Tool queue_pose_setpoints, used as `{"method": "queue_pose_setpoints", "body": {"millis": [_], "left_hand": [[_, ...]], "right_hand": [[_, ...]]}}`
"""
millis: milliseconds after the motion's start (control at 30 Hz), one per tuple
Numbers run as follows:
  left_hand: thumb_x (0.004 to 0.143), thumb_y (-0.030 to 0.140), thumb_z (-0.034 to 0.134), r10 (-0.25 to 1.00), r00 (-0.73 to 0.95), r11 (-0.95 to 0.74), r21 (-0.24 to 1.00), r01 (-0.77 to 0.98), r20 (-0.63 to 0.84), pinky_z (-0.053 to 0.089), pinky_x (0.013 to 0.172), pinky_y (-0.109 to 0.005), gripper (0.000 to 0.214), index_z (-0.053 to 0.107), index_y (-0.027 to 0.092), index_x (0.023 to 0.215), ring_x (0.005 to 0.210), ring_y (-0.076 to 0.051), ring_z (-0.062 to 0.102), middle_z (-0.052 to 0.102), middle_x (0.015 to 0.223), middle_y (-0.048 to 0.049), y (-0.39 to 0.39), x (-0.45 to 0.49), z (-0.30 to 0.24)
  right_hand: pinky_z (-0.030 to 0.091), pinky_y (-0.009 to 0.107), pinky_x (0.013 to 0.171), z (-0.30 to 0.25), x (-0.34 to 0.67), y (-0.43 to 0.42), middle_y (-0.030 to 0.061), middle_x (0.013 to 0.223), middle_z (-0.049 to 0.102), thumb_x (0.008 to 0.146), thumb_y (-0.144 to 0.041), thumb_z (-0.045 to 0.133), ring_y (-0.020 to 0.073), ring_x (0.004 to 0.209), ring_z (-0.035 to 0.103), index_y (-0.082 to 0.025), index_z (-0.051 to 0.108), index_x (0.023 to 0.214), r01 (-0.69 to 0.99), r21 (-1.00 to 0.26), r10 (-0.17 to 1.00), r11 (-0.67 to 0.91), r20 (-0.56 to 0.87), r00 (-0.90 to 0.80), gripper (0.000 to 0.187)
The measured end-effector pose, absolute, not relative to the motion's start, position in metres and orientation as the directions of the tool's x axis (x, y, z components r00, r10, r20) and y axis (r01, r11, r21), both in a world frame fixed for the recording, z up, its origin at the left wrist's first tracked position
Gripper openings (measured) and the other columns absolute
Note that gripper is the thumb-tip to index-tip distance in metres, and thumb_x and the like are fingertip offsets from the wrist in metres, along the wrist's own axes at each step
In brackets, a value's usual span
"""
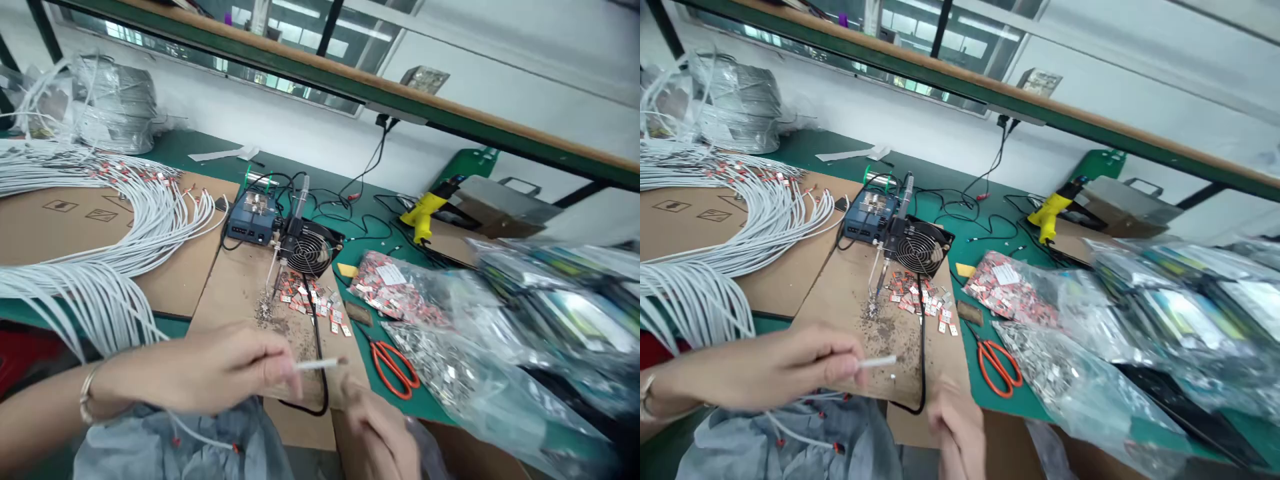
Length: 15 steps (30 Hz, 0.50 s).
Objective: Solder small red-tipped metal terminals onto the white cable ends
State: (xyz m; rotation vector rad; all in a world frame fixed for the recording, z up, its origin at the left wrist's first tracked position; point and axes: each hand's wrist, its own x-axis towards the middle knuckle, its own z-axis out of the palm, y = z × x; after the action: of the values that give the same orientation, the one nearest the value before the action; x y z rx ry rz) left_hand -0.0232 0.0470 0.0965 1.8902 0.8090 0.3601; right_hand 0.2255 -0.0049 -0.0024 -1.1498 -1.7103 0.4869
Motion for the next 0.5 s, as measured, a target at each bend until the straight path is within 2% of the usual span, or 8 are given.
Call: {"method": "queue_pose_setpoints", "body": {"millis": [67,100,167,267,400,500], "left_hand": [[0.095,0.041,0.033,0.689,0.707,-0.236,0.874,0.424,-0.157,0.040,0.068,-0.023,0.034,0.063,0.025,0.096,0.075,-0.013,0.055,0.060,0.080,0.0017,0.033,-0.019,0.075],[0.094,0.043,0.033,0.718,0.675,-0.208,0.871,0.445,-0.173,0.040,0.070,-0.023,0.034,0.062,0.025,0.095,0.077,-0.014,0.055,0.060,0.081,0.0017,0.028,-0.020,0.065],[0.094,0.044,0.034,0.750,0.630,-0.152,0.875,0.460,-0.201,0.040,0.073,-0.023,0.033,0.061,0.024,0.095,0.080,-0.014,0.055,0.060,0.084,0.0018,0.021,-0.026,0.047],[0.093,0.043,0.036,0.742,0.620,-0.078,0.886,0.458,-0.255,0.041,0.070,-0.022,0.033,0.062,0.023,0.092,0.074,-0.013,0.054,0.061,0.082,0.0023,0.016,-0.035,0.030],[0.093,0.043,0.037,0.724,0.613,-0.023,0.877,0.479,-0.316,0.040,0.059,-0.021,0.035,0.063,0.020,0.087,0.062,-0.011,0.050,0.056,0.069,0.0029,0.011,-0.039,0.022],[0.091,0.041,0.041,0.758,0.580,-0.009,0.884,0.467,-0.298,0.038,0.054,-0.020,0.031,0.063,0.019,0.089,0.058,-0.010,0.049,0.055,0.068,0.0030,0.009,-0.034,0.018]], "right_hand": [[0.041,0.030,0.051,-0.004,0.204,-0.002,0.0021,0.062,0.053,0.089,-0.033,0.046,0.0182,0.056,0.051,-0.023,0.060,0.076,0.386,-0.833,0.916,0.397,0.387,-0.107,0.022],[0.043,0.028,0.053,-0.005,0.195,-0.001,0.0017,0.066,0.056,0.088,-0.029,0.049,0.0179,0.059,0.052,-0.024,0.061,0.089,0.354,-0.866,0.936,0.353,0.333,-0.118,0.013],[0.044,0.027,0.056,-0.004,0.181,0.001,0.0012,0.070,0.059,0.083,-0.026,0.057,0.0171,0.061,0.054,-0.025,0.062,0.101,0.281,-0.908,0.948,0.311,0.274,-0.164,0.018],[0.043,0.027,0.056,-0.002,0.167,0.003,0.0011,0.067,0.060,0.079,-0.025,0.062,0.0157,0.060,0.052,-0.022,0.068,0.089,0.186,-0.944,0.952,0.274,0.238,-0.194,0.012],[0.039,0.025,0.051,-0.001,0.155,0.002,0.0002,0.058,0.057,0.076,-0.022,0.063,0.0134,0.054,0.048,-0.019,0.068,0.072,0.122,-0.981,0.981,0.153,0.136,-0.140,0.007],[0.036,0.023,0.048,-0.003,0.150,0.001,-0.0007,0.054,0.056,0.072,-0.021,0.064,0.0114,0.050,0.045,-0.017,0.067,0.067,0.047,-0.998,0.988,0.044,0.037,-0.148,0.007]]}}
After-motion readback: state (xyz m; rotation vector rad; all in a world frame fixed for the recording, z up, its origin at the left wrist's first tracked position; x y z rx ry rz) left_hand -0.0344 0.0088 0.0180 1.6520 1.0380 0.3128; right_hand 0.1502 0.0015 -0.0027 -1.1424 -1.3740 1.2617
